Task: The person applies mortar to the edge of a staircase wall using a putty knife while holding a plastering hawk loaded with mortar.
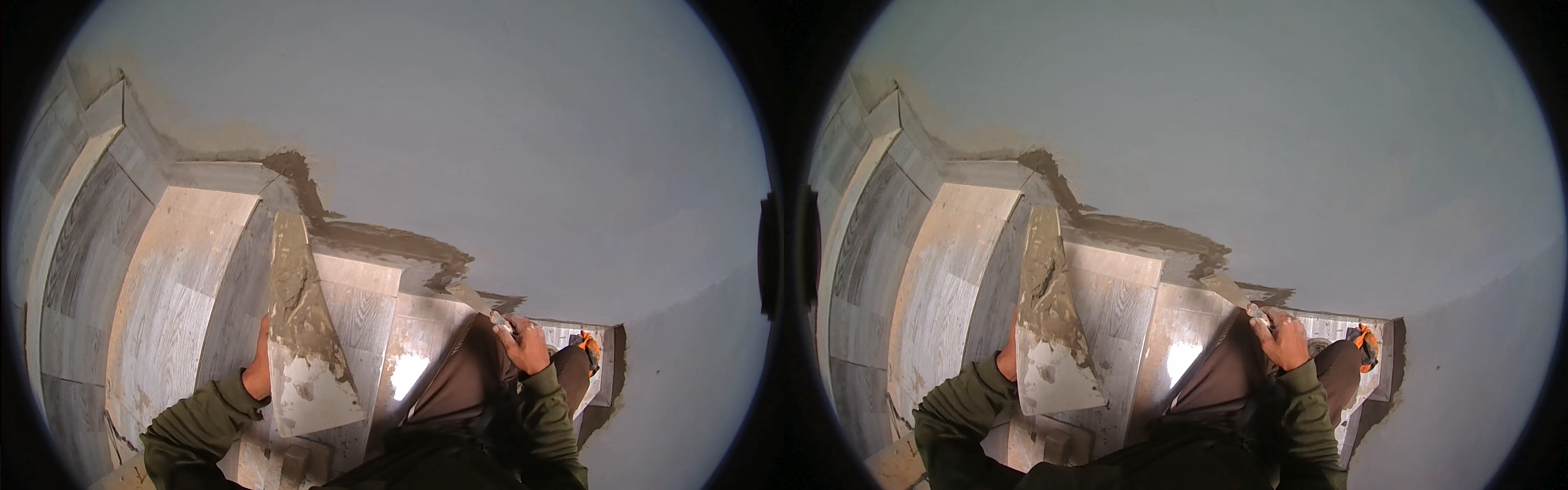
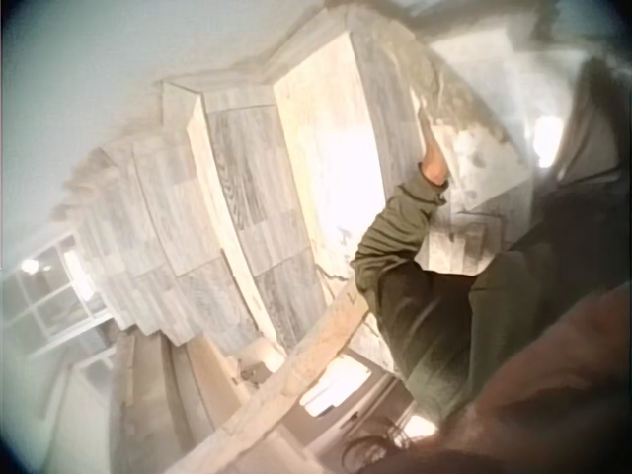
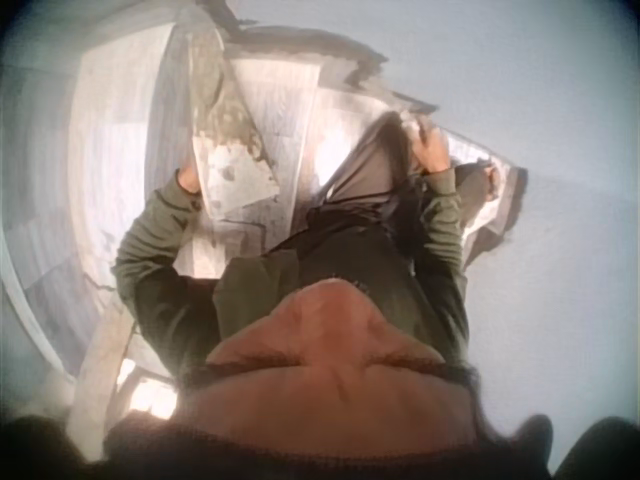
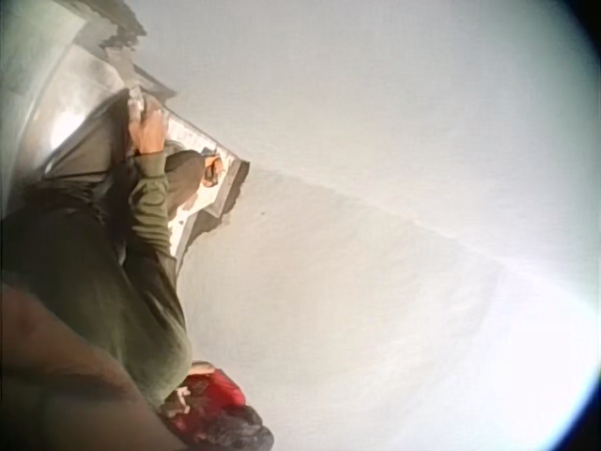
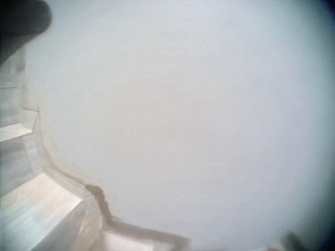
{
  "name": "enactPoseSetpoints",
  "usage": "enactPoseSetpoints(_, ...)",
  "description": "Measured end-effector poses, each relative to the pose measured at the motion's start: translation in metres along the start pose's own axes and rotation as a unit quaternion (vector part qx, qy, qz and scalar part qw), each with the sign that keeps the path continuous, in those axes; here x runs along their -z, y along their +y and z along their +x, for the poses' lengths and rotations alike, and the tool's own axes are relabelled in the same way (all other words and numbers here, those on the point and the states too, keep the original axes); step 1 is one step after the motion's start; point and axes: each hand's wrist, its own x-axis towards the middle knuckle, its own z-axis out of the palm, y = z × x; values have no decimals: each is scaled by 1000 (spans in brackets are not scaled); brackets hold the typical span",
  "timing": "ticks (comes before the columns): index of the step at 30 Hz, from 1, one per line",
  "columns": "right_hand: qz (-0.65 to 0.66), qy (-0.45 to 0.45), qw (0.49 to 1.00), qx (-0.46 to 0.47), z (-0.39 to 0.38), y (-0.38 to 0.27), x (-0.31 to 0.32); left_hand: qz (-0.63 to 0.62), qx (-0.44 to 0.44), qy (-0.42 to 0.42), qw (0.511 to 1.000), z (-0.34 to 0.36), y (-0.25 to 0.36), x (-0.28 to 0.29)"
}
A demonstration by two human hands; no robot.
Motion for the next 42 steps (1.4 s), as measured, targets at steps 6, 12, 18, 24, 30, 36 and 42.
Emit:
enactPoseSetpoints(6,63,13,998,-28,-4,1,-5,37,-18,-26,999,5,-2,19)
enactPoseSetpoints(12,115,11,990,-79,-7,11,-6,-19,40,-34,998,6,5,15)
enactPoseSetpoints(18,184,21,980,-73,-15,20,-20,34,83,-8,996,15,14,0)
enactPoseSetpoints(24,200,5,977,-75,-4,-13,-13,59,144,37,987,3,20,4)
enactPoseSetpoints(30,189,29,979,-68,-1,-39,-25,57,178,53,981,-1,10,30)
enactPoseSetpoints(36,203,33,974,-91,-9,-64,-44,58,170,54,982,0,-6,61)
enactPoseSetpoints(42,236,46,966,-95,-18,-65,-64,64,118,66,989,27,-41,94)
